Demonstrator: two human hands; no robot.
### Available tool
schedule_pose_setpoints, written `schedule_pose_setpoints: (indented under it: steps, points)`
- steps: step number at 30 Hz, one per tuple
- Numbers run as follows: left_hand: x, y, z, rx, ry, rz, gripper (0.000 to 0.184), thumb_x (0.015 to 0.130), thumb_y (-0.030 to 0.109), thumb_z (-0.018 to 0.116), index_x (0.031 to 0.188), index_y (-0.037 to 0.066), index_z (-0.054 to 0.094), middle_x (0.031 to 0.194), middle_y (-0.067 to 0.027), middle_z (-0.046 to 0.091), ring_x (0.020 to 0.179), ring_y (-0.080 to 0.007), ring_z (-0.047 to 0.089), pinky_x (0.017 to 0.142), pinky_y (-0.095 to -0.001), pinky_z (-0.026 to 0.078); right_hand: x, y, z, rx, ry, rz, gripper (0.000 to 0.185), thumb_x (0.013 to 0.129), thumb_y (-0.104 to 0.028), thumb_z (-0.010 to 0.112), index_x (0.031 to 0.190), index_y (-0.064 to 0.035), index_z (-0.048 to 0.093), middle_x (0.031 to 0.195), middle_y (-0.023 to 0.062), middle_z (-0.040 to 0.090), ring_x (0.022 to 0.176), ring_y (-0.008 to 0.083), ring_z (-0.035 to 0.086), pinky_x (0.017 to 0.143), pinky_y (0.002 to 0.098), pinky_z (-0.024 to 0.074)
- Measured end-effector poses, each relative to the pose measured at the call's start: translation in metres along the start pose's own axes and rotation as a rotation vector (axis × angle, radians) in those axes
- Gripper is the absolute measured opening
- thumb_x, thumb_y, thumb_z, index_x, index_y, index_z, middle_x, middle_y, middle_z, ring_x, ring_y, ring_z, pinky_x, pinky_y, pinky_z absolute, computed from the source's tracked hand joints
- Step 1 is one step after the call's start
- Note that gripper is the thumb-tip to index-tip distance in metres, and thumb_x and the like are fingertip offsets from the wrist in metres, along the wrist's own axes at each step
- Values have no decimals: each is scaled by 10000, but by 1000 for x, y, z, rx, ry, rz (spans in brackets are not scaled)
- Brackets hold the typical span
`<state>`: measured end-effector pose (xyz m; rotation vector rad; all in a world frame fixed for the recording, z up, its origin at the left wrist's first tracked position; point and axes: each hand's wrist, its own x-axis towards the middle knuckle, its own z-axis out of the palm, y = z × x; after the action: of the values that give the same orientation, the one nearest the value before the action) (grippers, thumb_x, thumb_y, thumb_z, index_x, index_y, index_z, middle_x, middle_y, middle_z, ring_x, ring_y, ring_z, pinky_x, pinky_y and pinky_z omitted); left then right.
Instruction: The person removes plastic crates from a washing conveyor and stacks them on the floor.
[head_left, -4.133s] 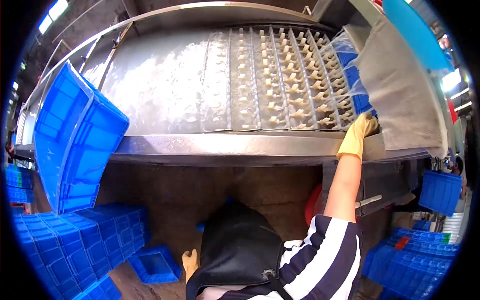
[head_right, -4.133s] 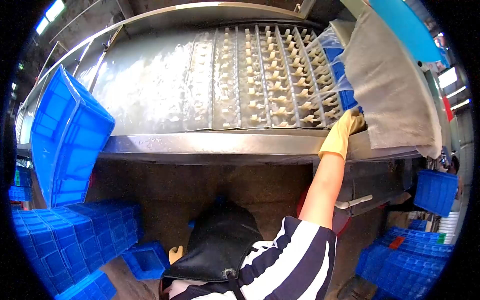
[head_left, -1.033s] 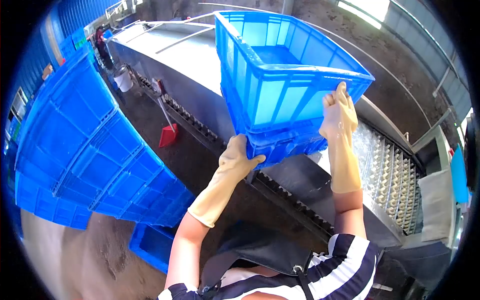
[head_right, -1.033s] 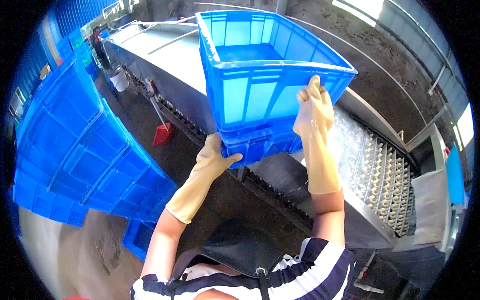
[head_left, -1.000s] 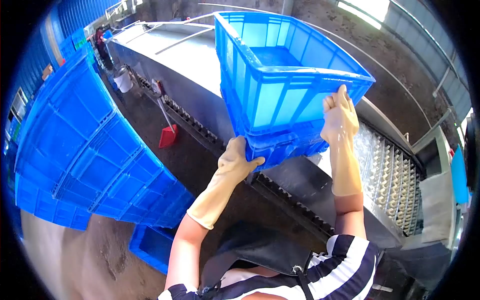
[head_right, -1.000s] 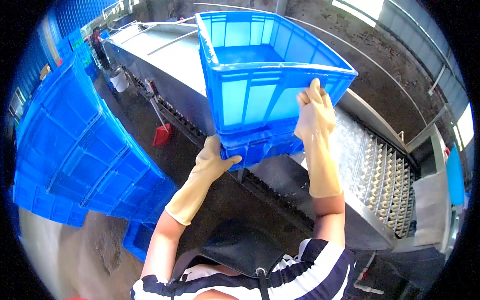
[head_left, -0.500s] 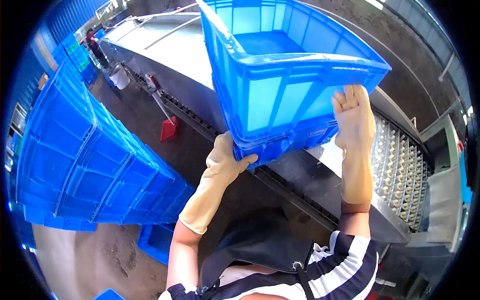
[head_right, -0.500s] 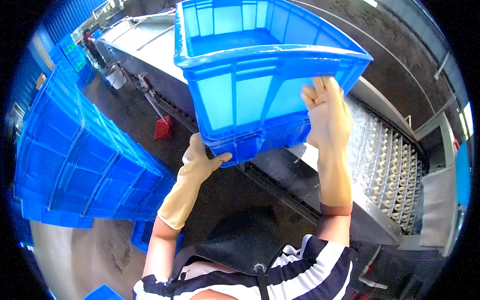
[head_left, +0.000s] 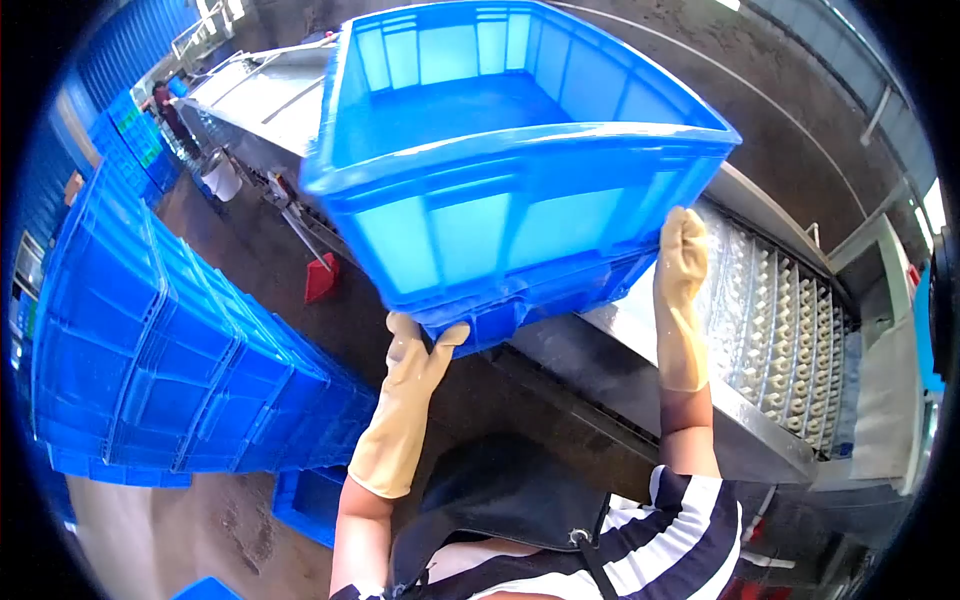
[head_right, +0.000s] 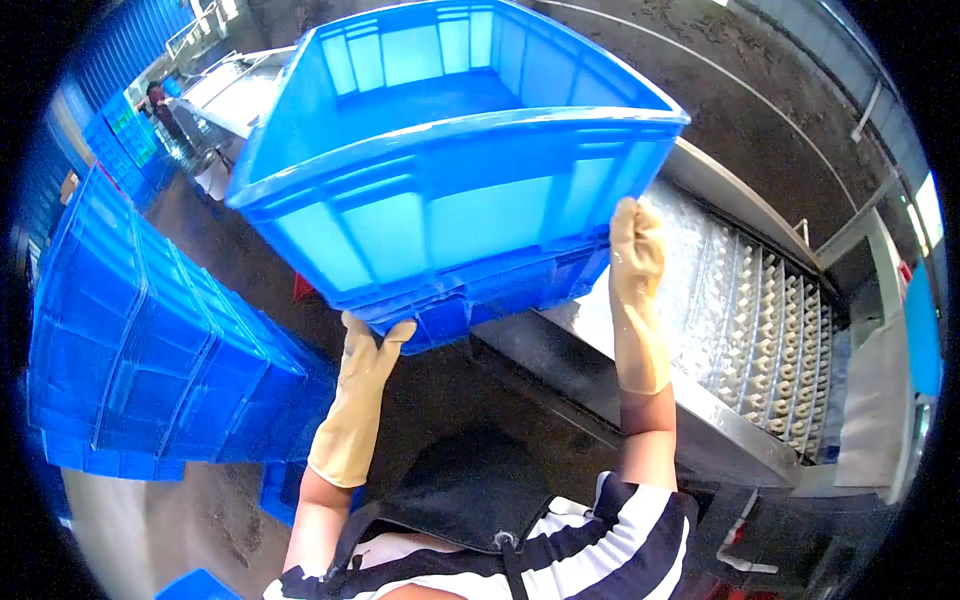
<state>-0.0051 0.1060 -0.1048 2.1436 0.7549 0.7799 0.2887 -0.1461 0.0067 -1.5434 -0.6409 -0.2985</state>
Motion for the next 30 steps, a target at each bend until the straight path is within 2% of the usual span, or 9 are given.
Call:
schedule_pose_setpoints:
  steps: [2, 9, 12, 14, 18, 21, 25, 26, 30]
  points:
    - [3, 13, -7, 68, 153, 454, 609, 913, 289, 762, 1382, 33, 470, 1300, -168, 571, 1147, -335, 587, 985, -401, 456, -3, -17, -1, -117, -157, -191, 311, 1076, -256, 506, 1109, -11, 693, 995, 13, 652, 893, 104, 543, 806, 288, 438]
    - [14, 41, -15, -849, 192, 289, 834, 830, 309, 835, 1466, -17, 404, 1393, -114, 535, 1282, -258, 510, 1103, -403, 374, -8, -69, 14, 63, 58, -69, 316, 1037, -218, 566, 1182, 34, 691, 1075, 71, 689, 985, 119, 604, 891, 268, 451]
    - [25, 96, -58, -835, 283, 504, 1006, 824, 415, 807, 1554, -20, 269, 1507, -160, 426, 1386, -285, 443, 1145, -411, 328, 2, -69, 6, -11, 28, 37, 277, 1012, -227, 600, 1129, 7, 691, 1005, 34, 659, 933, 112, 573, 854, 279, 446]
    - [22, 106, -71, -543, 262, 522, 780, 901, 307, 722, 1497, -37, 356, 1486, -188, 452, 1358, -308, 473, 1128, -410, 352, 4, -90, 7, -22, -30, -66, 246, 1029, -209, 591, 875, -30, 657, 750, -79, 460, 716, 35, 377, 639, 245, 299]
    - [14, 136, -87, -270, 170, 486, 448, 939, 60, 658, 1345, -77, 526, 1347, -244, 577, 1243, -379, 572, 1095, -459, 398, 12, -65, -12, 120, 93, -83, 240, 1031, -215, 604, 924, -14, 680, 803, -72, 514, 755, 38, 419, 670, 230, 324]
    - [15, 129, -72, -61, 268, 578, 523, 874, 61, 734, 1335, -83, 534, 1239, -241, 644, 1184, -435, 598, 1088, -555, 386, 18, -55, -33, 92, -19, -95, 263, 1025, -253, 591, 885, -40, 656, 763, -79, 489, 739, 43, 409, 667, 237, 317]
    - [9, 133, -77, 210, 276, 659, 673, 866, 233, 761, 1391, -81, 482, 1353, -268, 569, 1255, -471, 536, 1120, -597, 320, 11, -27, -36, 67, 100, -84, 326, 1025, -305, 602, 1168, -32, 710, 1162, 76, 672, 1091, 157, 577, 999, 324, 411]
    - [4, 136, -73, 104, 272, 629, 749, 860, 275, 767, 1425, -82, 428, 1391, -272, 521, 1286, -455, 507, 1120, -577, 325, 8, -10, -41, 222, 10, -92, 482, 1035, -376, 565, 1383, -44, 595, 1458, 145, 542, 1340, 239, 486, 1169, 398, 308]
    - [-18, 98, -17, -457, 179, 382, 812, 888, 305, 762, 1489, -8, 315, 1408, -205, 471, 1265, -326, 497, 1087, -487, 384, -8, 7, -35, 253, 64, -25, 525, 1048, -409, 513, 1436, -57, 521, 1490, 136, 501, 1362, 249, 462, 1177, 405, 307]
